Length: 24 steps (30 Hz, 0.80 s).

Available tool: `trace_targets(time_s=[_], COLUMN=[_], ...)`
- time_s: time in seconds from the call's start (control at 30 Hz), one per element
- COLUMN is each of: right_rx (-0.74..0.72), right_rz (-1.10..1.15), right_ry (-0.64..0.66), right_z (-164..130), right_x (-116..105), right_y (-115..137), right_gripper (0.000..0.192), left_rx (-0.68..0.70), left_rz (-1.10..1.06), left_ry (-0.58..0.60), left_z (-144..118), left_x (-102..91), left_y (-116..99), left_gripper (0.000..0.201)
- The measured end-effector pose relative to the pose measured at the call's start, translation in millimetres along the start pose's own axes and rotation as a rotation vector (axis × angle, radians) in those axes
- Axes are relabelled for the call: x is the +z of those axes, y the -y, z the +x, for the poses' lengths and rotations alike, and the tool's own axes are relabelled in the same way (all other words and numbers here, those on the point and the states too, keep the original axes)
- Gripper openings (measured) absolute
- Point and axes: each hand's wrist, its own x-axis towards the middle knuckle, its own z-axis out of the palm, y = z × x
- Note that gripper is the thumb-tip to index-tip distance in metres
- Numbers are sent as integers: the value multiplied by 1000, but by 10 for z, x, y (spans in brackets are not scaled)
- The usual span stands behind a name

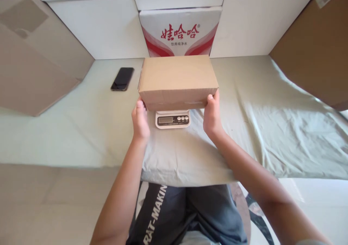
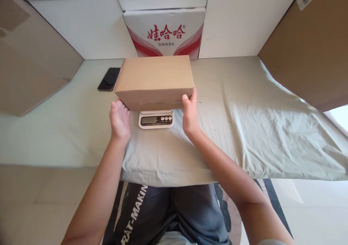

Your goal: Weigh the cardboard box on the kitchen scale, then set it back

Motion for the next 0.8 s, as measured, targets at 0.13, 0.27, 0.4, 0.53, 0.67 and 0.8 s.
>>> trace_targets(time_s=[0.13, 0.27, 0.4, 0.53, 0.67, 0.8], right_rx=[-91, -239, -286, -161, -45, -13], right_rz=[-29, -75, -38, 29, 47, 21], right_ry=[29, 11, 24, 23, -46, -47], right_z=[252, 705, 1086, 1213, 1180, 1218], right_x=[-10, 140, 312, 321, 282, 253], right_y=[73, 44, -231, -612, -866, -975], right_gripper=[59, 63, 72, 79, 87, 93], left_rx=[54, 95, -37, -108, -68, -98], left_rz=[23, 90, 0, -106, -107, -24], left_ry=[26, 23, -42, -128, -107, -166], left_z=[252, 919, 1367, 1403, 1383, 1408], left_x=[82, 99, 71, 43, 76, 118], left_y=[-299, -157, 402, 870, 1019, 979], left_gripper=[67, 69, 81, 88, 90, 80])
